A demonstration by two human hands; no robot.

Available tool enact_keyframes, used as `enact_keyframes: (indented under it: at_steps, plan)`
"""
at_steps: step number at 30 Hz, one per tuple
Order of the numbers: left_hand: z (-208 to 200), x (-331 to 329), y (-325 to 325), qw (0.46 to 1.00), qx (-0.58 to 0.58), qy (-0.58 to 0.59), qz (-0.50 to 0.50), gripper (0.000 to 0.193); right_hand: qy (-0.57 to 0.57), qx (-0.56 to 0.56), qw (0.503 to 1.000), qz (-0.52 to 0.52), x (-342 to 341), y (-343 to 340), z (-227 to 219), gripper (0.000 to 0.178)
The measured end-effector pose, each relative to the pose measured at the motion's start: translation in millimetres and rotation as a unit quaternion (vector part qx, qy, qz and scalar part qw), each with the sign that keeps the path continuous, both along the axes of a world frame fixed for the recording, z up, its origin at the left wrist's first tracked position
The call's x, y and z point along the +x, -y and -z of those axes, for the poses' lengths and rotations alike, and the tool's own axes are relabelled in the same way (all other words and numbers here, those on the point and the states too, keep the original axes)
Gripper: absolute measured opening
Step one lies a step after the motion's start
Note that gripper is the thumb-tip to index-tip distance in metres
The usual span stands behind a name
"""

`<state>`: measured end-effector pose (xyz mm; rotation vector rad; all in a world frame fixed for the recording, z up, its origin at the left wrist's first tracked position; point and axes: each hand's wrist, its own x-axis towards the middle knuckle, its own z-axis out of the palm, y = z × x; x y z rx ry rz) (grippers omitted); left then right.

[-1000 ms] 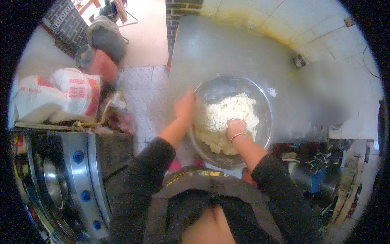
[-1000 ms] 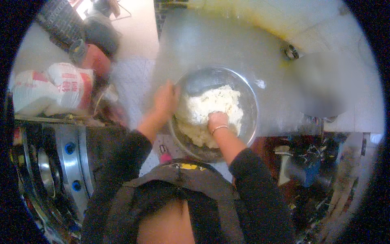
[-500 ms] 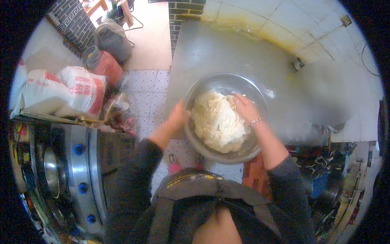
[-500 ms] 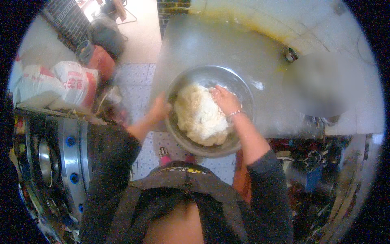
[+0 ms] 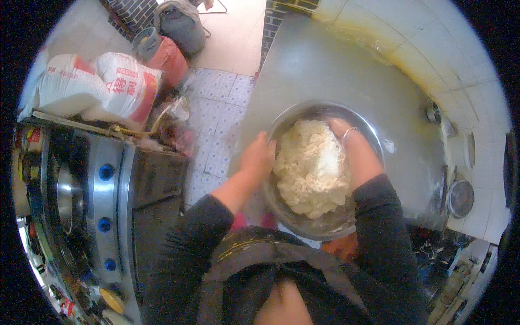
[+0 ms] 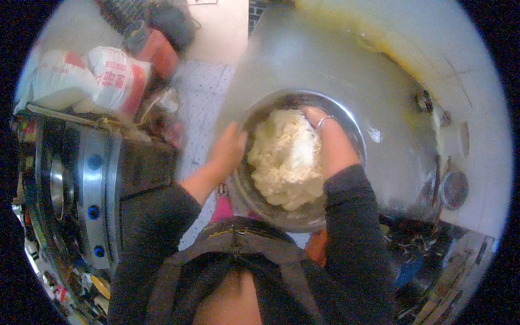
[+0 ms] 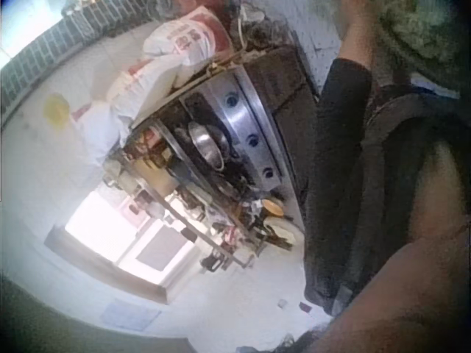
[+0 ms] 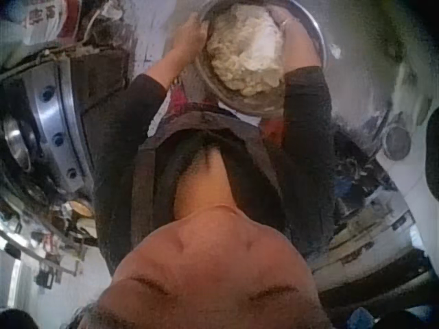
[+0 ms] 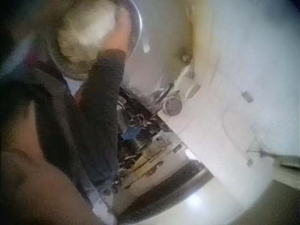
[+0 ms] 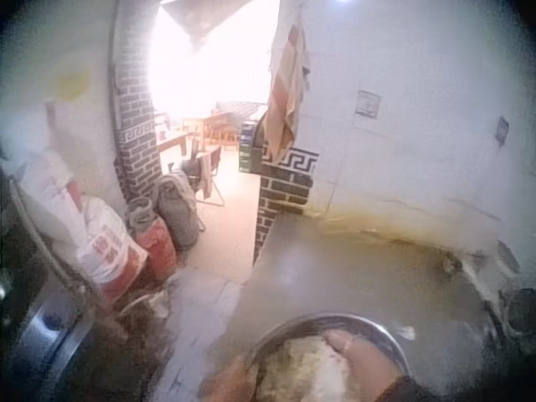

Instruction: The person kneads a large mass of dough in a metal bowl by hand, repeatedly folding and pressing it. They briefly walk to a nearby countertop to open a sandwich press, flip two cooking flatbreads, and close the lid before returning to knead the dough again.

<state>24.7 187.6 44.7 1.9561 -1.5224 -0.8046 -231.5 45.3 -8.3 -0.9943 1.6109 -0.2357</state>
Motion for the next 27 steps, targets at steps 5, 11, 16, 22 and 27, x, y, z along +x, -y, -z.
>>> enact_keyframes:
  at_steps: [5, 11, 16, 22, 27]
  plan:
    - [4.1, 9.3, 32.2, 0.996, 0.041, 0.023, 0.071, 0.03, 0.078, 0.116, 0.989, -0.046, 35.9, -1.8, -16.3, 0.039]
    - [-6.1, 2.3, 72.9, 0.988, 0.069, 0.081, 0.114, 0.028, -0.019, 0.047, 0.975, -0.216, 52.7, -21.8, -96.2, 0.045]
    - [5.8, 3.6, 78.2, 0.992, 0.029, 0.063, 0.105, 0.028, -0.225, -0.127, 0.838, -0.48, 45.6, -81.3, -174.4, 0.05]
    - [1.5, 4.8, 76.5, 0.988, 0.027, 0.066, 0.134, 0.029, -0.393, -0.214, 0.807, -0.386, 38.4, -189.0, -194.6, 0.036]
    - [-7.6, 0.2, 72.2, 0.987, 0.063, 0.061, 0.135, 0.029, -0.43, -0.192, 0.808, -0.353, 32.1, -228.1, -169.2, 0.03]
